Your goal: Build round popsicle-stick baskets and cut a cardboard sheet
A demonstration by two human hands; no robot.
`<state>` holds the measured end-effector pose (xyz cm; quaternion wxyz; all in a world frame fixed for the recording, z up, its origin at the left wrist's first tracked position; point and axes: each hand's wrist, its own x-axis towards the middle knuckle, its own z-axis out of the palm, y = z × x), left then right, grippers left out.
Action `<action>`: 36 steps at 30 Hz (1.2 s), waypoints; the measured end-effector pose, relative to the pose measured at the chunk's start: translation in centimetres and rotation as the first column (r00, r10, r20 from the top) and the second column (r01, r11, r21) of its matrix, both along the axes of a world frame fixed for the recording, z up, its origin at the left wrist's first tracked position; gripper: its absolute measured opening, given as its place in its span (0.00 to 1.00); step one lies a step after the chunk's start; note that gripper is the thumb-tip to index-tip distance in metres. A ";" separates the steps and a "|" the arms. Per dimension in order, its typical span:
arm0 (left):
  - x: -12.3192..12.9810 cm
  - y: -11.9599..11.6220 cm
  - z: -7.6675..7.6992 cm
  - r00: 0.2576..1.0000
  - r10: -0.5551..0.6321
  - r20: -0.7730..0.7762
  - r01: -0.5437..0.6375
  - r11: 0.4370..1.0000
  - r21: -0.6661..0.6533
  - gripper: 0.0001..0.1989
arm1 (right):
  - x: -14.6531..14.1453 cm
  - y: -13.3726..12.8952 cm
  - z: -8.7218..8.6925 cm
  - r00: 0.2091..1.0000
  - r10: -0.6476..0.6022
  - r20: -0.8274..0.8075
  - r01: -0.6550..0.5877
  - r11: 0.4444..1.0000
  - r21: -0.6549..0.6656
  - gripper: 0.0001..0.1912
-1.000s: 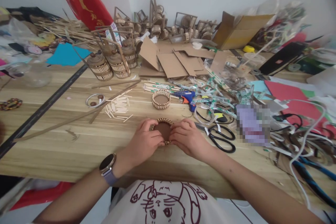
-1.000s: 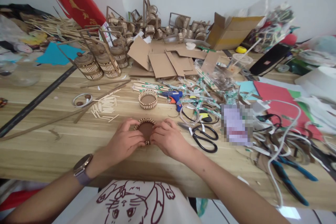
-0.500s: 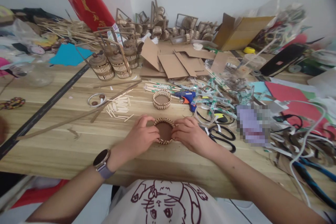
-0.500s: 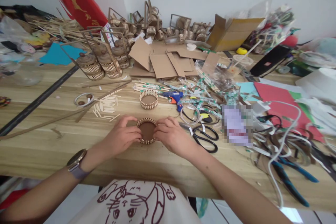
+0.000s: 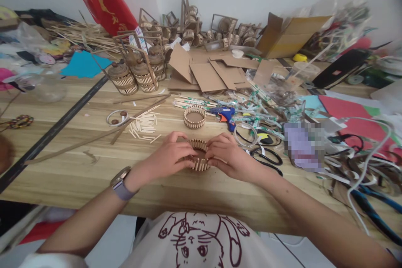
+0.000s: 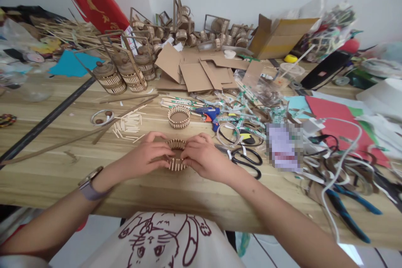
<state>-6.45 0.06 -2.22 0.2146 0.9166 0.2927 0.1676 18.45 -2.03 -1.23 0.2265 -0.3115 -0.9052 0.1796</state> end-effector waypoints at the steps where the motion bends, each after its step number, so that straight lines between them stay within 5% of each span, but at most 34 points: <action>1: 0.1 0.0 0.5 1.000 -0.003 0.014 0.004 0.998 -0.066 0.09 | 0.0 0.0 0.6 1.000 0.003 -0.008 -0.003 0.999 -0.048 0.05; 6: 0.6 0.0 2.6 0.997 0.038 0.067 -0.013 0.942 -0.336 0.08 | 0.0 0.2 2.3 0.998 0.045 -0.051 -0.054 0.980 -0.189 0.05; 12: 0.9 -0.6 3.5 0.987 0.077 0.142 -0.007 0.900 -0.436 0.06 | 0.0 -0.1 2.9 0.996 0.057 -0.075 -0.072 0.974 -0.214 0.05; 25: 0.8 -2.0 3.5 0.977 0.121 0.175 -0.053 0.936 -0.348 0.04 | -1.2 -0.6 3.8 0.998 0.059 -0.038 -0.064 0.985 -0.163 0.05; 31: 0.0 -2.7 3.4 0.977 0.119 0.178 -0.083 0.977 -0.197 0.08 | -1.7 -0.8 2.9 0.999 0.037 -0.008 -0.038 0.992 -0.116 0.03; 36: -1.8 -2.9 2.5 0.977 0.144 0.156 -0.135 0.989 -0.065 0.09 | -1.1 2.1 0.8 0.979 -0.204 -0.005 0.204 0.976 0.070 0.17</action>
